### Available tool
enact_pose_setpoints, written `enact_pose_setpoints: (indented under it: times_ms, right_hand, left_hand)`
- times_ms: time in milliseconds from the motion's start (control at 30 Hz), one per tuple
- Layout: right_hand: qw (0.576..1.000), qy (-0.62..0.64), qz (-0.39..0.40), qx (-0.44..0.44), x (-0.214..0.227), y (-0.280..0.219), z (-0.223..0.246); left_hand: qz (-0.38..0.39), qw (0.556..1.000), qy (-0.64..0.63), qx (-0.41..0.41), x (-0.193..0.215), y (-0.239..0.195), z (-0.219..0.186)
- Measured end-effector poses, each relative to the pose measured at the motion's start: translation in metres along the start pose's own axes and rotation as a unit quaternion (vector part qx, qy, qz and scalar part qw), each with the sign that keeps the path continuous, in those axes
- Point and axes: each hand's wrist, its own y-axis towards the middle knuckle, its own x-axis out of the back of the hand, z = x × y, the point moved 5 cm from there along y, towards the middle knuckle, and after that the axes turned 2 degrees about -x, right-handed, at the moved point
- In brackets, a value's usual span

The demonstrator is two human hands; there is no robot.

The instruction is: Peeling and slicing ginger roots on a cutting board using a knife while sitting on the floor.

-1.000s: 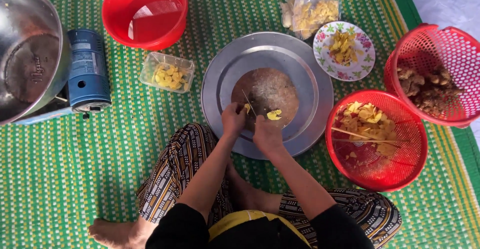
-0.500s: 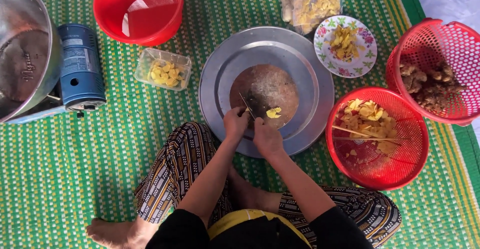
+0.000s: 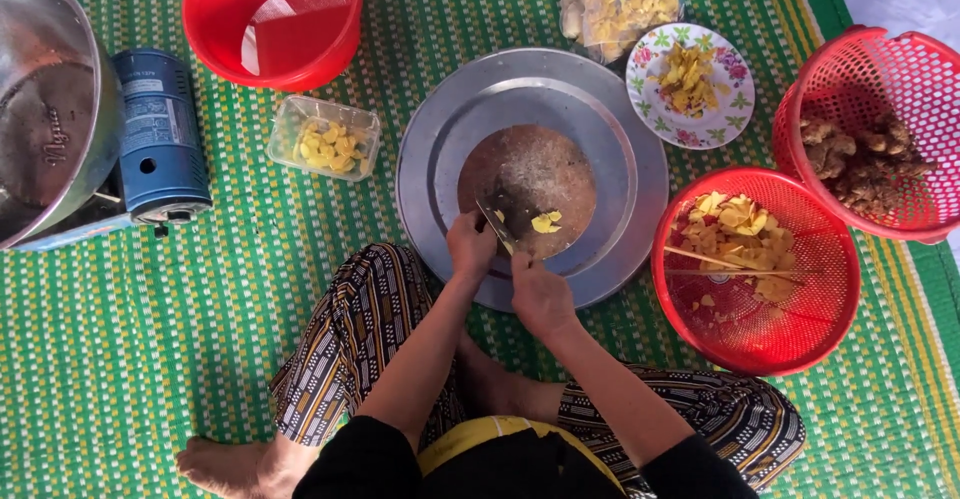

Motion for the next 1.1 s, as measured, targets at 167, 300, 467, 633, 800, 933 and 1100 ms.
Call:
enact_pose_setpoints:
  times_ms: [167,300,467,633,800,933,1100]
  right_hand:
    - [1.0,0.009,0.008,0.005,0.01,-0.004,0.004]
    - [0.999,-0.034,0.004,0.006,-0.009,-0.001,-0.002]
    - [0.999,-0.032,0.029,0.004,-0.023,0.011,-0.005]
    - [0.999,0.005,0.047,-0.006,-0.034,0.024,-0.012]
    - [0.999,0.02,0.03,0.002,-0.008,0.036,0.001]
    - [0.999,0.019,0.035,-0.003,-0.016,0.046,-0.003]
    - [0.999,-0.004,0.046,0.007,-0.011,0.056,0.003]
  left_hand:
    - [0.002,0.999,-0.033,0.01,0.0,-0.001,0.002]
    - [0.009,0.998,-0.06,0.018,0.001,-0.002,0.001]
    - [0.012,1.0,-0.023,-0.007,-0.004,0.003,0.008]
    - [0.012,1.0,-0.004,-0.023,-0.012,0.007,0.019]
    - [-0.029,0.995,-0.012,-0.094,-0.002,0.001,0.003]
    - [-0.026,0.994,-0.013,-0.101,0.001,0.002,-0.001]
    - [-0.011,0.999,-0.019,-0.048,-0.007,0.006,0.013]
